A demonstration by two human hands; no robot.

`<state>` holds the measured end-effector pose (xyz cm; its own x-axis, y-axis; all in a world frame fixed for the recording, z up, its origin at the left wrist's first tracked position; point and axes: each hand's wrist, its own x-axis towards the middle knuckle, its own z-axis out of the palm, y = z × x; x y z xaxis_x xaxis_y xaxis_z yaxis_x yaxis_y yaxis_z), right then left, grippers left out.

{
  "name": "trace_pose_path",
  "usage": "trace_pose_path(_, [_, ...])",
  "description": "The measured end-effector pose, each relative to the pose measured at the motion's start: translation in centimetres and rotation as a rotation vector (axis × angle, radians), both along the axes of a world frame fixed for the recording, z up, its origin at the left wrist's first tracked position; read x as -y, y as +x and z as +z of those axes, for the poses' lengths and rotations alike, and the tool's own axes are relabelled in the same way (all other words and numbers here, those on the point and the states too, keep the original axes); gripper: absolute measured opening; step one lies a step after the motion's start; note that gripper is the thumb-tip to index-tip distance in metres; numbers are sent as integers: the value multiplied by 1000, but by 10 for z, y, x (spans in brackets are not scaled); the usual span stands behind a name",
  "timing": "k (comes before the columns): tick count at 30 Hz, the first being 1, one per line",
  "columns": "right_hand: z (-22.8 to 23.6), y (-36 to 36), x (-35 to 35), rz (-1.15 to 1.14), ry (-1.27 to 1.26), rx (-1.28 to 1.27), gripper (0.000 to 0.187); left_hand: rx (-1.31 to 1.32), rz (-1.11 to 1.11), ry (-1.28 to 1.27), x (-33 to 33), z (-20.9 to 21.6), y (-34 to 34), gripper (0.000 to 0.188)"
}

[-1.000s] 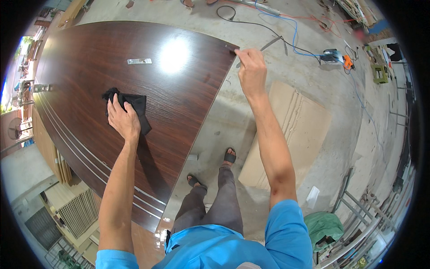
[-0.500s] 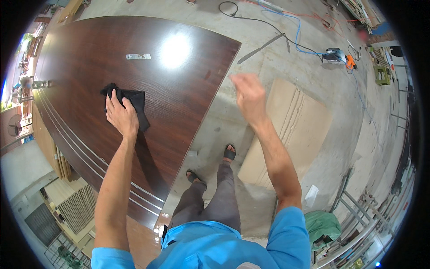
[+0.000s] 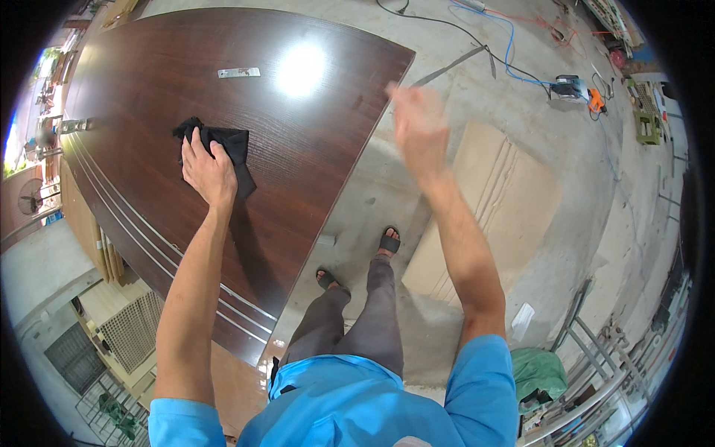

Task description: The person scrapes glue residue from a large wooden panel using a metal scraper, then wipes the surface with a black cloth. The person works along the seams between metal strips, removing excess adhesive and cleaning the panel.

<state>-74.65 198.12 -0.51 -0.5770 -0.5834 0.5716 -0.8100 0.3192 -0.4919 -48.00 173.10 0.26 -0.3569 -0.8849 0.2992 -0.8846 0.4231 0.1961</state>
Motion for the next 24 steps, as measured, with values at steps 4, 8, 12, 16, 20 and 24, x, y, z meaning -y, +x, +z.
trace_pose_path(4, [-13,-24,9,33,-61,-102,33,5,11,-2,2,-1,-1,54])
trace_pose_path(8, [-2,77,-34,274,76,-54,28,-39,-31,-26,2,-5,2,54])
trace_pose_path(12, [26,99,-31,424,-99,-111,27,-22,-11,-18,1,-6,0,56])
trace_pose_path(16, [19,37,1,-109,-9,1,31,-5,6,11,1,-4,-3,57])
trace_pose_path(20, [-10,90,-22,107,32,-77,36,-34,-6,12,1,-5,-4,59])
trace_pose_path(24, [-10,213,-68,333,48,85,35,-37,-10,1,0,-9,-2,59])
